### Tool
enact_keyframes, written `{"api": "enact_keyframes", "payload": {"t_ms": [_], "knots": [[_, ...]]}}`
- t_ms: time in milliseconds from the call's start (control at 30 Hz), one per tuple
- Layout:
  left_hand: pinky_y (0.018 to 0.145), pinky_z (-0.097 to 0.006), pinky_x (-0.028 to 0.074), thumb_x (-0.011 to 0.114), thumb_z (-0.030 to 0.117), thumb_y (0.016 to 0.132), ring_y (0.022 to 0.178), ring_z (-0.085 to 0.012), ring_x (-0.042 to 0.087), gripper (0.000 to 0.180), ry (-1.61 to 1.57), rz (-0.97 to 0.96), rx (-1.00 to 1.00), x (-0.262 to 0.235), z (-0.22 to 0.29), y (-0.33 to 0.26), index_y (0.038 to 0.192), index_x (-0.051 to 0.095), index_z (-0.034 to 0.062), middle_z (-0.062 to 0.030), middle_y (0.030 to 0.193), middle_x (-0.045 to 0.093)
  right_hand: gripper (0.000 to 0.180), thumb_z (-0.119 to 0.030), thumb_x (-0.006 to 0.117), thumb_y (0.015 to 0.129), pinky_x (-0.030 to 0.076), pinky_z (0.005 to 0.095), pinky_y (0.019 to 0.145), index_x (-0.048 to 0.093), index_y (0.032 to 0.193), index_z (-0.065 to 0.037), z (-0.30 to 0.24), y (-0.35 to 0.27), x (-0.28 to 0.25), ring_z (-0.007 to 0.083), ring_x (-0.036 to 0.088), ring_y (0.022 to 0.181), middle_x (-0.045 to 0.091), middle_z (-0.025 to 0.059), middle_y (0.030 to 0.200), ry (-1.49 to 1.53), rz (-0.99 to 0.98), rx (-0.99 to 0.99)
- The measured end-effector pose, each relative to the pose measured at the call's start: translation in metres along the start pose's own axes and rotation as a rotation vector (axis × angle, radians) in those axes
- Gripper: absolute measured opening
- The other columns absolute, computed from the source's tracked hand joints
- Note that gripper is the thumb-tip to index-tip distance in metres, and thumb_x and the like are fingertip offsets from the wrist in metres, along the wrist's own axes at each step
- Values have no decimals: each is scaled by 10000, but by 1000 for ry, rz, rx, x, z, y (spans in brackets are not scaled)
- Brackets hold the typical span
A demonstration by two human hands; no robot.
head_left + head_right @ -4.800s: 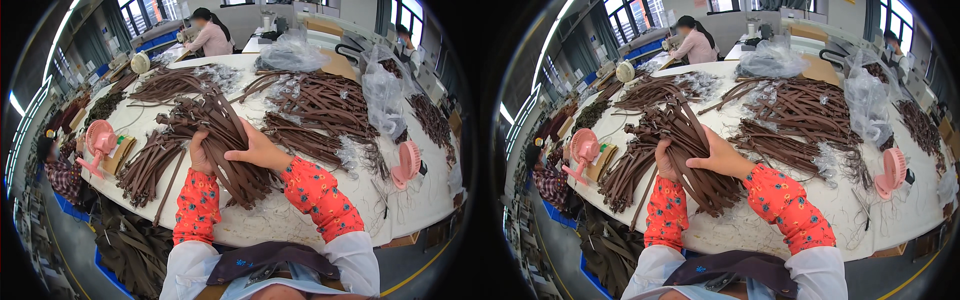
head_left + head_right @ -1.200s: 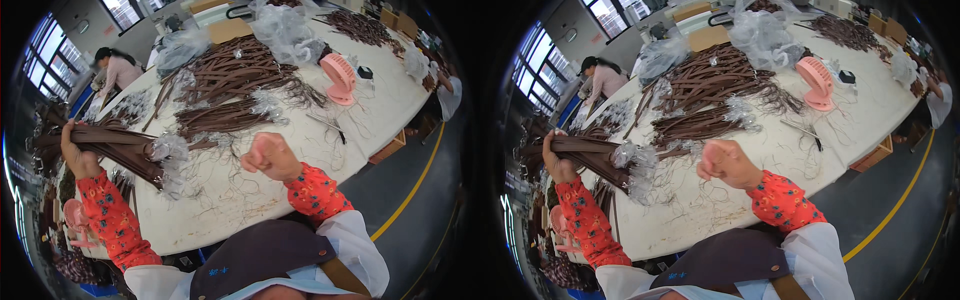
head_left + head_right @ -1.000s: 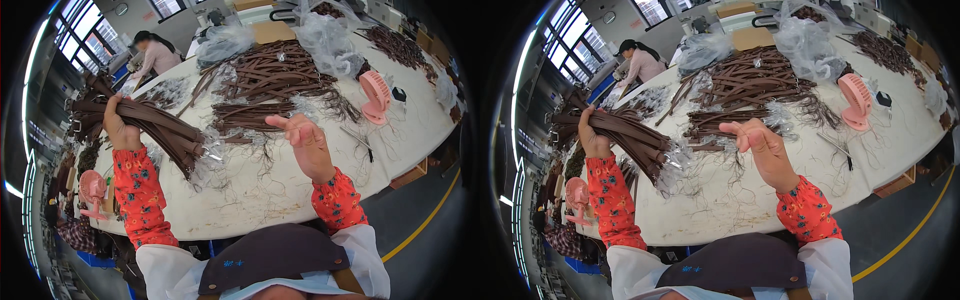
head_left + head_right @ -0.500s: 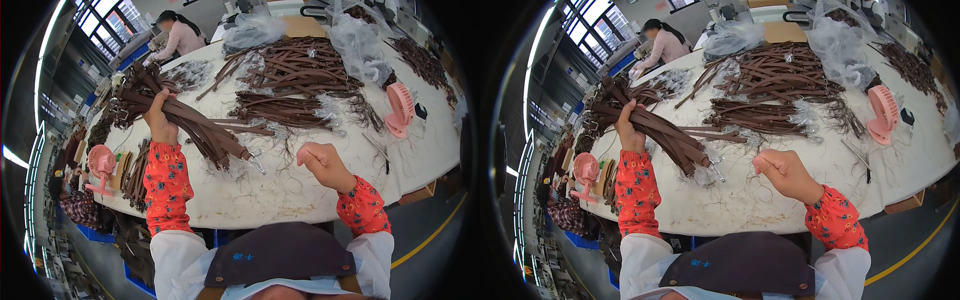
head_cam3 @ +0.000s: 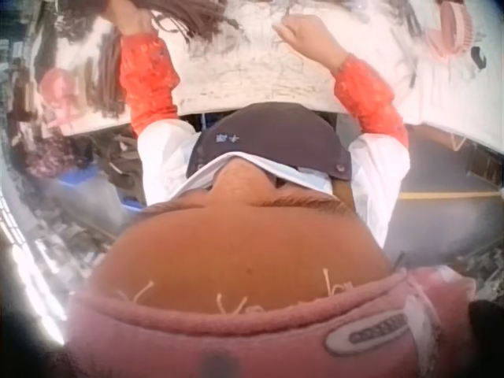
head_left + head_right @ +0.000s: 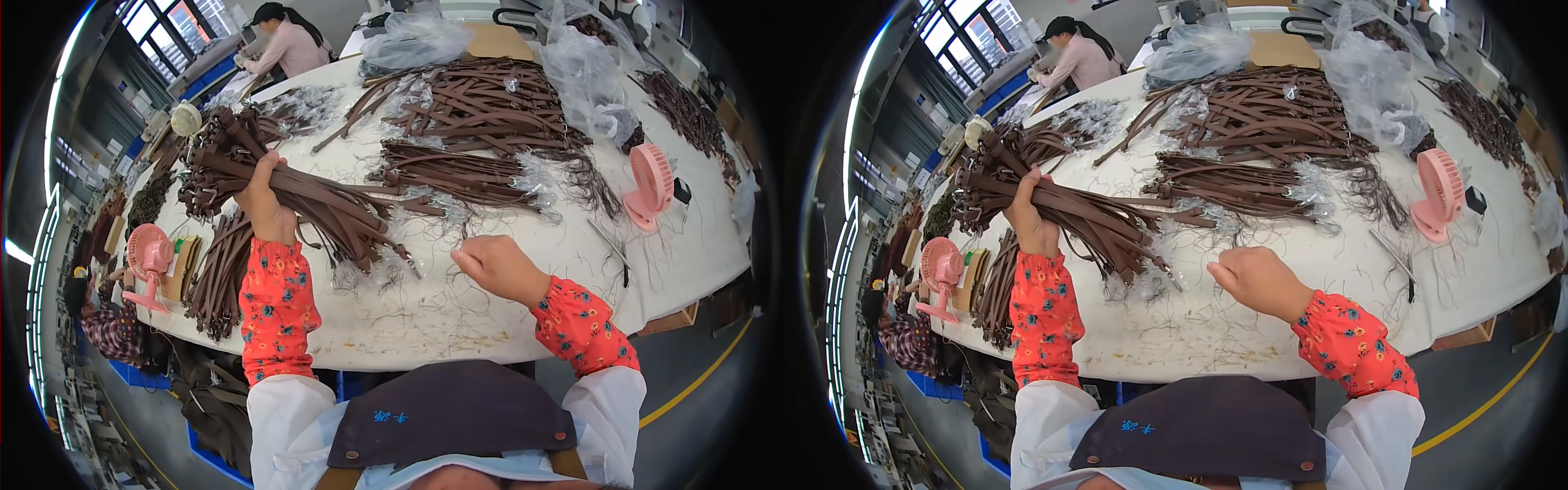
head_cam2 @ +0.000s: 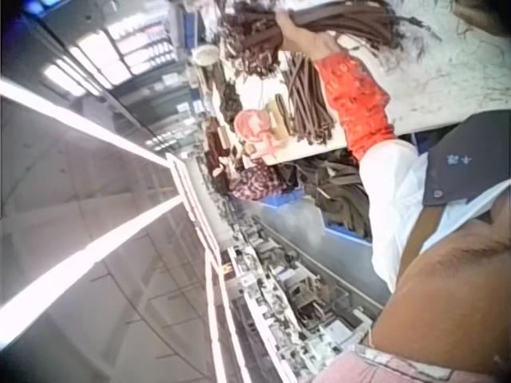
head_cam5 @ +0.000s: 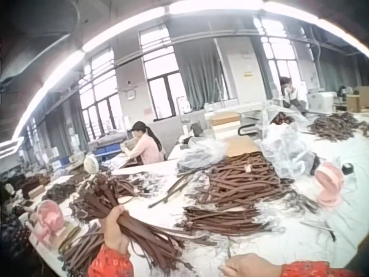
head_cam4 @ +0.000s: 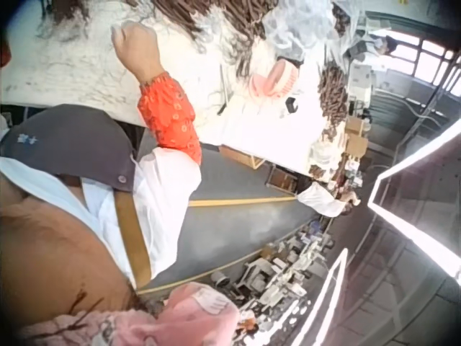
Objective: The person uses a metal tool to attach metal clasps to the ends of brown leather straps. They work on individual straps, securing the hardware, and then gather the finished items into a bundle.
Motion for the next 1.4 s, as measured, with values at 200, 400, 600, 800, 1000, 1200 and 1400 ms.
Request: {"api": "enact_keyframes", "payload": {"t_ms": [200, 400, 600, 800, 1000, 1200, 1400], "knots": [[661, -310, 523, 711, 29, 794, 710, -197, 641, 181, -13, -13, -7, -30, -5, 21, 951, 631, -12, -104, 794, 654, 357, -82, 598, 891, 295, 327, 462, 412, 597, 0, -12, -2, -51, 176, 319, 477, 356, 79, 527, 288, 254, 114], [757, -330, 510, 667, 89, 856, 813, -205, 620, 174, -85, -131, -61, -43, -12, 22, 999, 605, 10, -100, 836, 649, 373, -54, 615, 871, 267, 342, 449, 387, 578, -21, -13, -16, -69, 162, 316, 456, 357, 64, 518, 118, 400, 19], [778, -329, 493, 637, 92, 875, 868, -191, 610, 181, -162, -220, -123, -41, -9, 8, 1035, 596, 19, -91, 863, 639, 282, -112, 563, 960, 372, 290, 558, 517, 692, -39, -8, -16, -69, 131, 556, 657, 534, 26, 645, 422, 371, 82], [808, -332, 481, 628, 106, 890, 897, -184, 591, 175, -167, -240, -142, -44, -9, 4, 1047, 587, 40, -78, 882, 626, 314, -273, 456, 1053, 494, 337, 790, 562, 841, -69, -18, 15, -26, 176, 660, 917, 617, 32, 809, 1343, 352, 134], [848, -332, 464, 619, 110, 896, 909, -190, 587, 183, -196, -271, -144, -52, -9, 2, 1063, 574, 47, -81, 914, 625, 355, -250, 480, 1040, 484, 344, 683, 451, 716, -108, -5, 13, -3, 111, 487, 587, 469, -22, 641, 1570, 145, 275], [857, -344, 473, 615, 116, 901, 915, -193, 590, 196, -221, -303, -137, -46, -9, -4, 1078, 572, 43, -91, 917, 635, 358, -236, 589, 979, 440, 326, 632, 426, 708, -68, -16, 6, 7, 150, 405, 566, 437, 13, 641, 705, 77, 326], [848, -348, 491, 615, 92, 895, 911, -192, 599, 185, -189, -274, -119, -44, -10, -4, 1065, 575, 30, -92, 926, 632, 300, -261, 695, 889, 444, 383, 664, 492, 861, -40, -24, 23, 31, 284, 525, 723, 516, 119, 810, 329, 17, 80]]}}
Point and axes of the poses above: each hand's wrist, its own y-axis towards the middle knuckle, its own x-axis out of the palm, z = x × y, the point moved 5 cm from there along y, towards the middle knuckle
